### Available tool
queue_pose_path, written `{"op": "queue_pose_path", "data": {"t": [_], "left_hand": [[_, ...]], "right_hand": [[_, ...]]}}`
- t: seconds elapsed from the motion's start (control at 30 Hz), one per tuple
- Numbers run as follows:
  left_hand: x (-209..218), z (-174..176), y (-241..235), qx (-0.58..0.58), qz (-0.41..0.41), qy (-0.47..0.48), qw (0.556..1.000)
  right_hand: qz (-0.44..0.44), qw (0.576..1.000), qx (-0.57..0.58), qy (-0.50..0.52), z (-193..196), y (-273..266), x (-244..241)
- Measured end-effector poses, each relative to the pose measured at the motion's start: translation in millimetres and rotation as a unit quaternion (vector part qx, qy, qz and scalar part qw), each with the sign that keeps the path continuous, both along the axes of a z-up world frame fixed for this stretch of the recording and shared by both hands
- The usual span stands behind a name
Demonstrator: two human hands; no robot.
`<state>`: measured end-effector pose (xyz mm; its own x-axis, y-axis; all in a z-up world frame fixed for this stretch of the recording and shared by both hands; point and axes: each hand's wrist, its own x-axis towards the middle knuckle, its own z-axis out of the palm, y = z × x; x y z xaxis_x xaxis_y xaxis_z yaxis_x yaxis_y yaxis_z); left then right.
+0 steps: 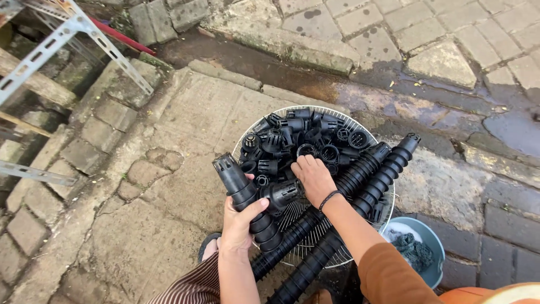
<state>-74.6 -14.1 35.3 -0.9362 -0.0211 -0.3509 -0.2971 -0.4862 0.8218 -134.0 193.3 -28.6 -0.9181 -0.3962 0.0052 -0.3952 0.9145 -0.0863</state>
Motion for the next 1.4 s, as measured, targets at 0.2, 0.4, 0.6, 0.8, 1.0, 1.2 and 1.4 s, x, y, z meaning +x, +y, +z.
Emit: {"op": "queue_pose_path", "data": {"t": [0.2, 0.4, 0.6, 0.8, 1.0, 1.2, 1.4], "left_hand": [[13, -19, 2, -0.04, 0.013, -0.006, 0.999], [16, -10, 5, -0.052, -0.001, -0.005, 0.999], [22, -1, 11, -0.096, -0.048, 0.004, 0.994], [31, 5, 0, -0.137, -0.059, 0.025, 0.988], [34, 2, -5, -0.12, -0.056, 0.017, 0.991], [31, -4, -10, -0.127, -0.046, 0.017, 0.991], [31, -2, -10, -0.128, -0.058, 0.027, 0.99]], "right_hand": [[-0.24, 0.903, -0.279, -0.221, 85, 18, 26], [-0.198, 0.802, -0.494, -0.271, 102, 62, 79], [-0.278, 0.696, -0.593, -0.294, 99, 46, 101], [-0.143, 0.808, -0.521, -0.235, 122, 19, 94], [-0.164, 0.792, -0.51, -0.292, 132, 8, 91], [-0.163, 0.815, -0.471, -0.297, 138, 3, 84], [-0.161, 0.838, -0.435, -0.287, 134, 7, 81]]}}
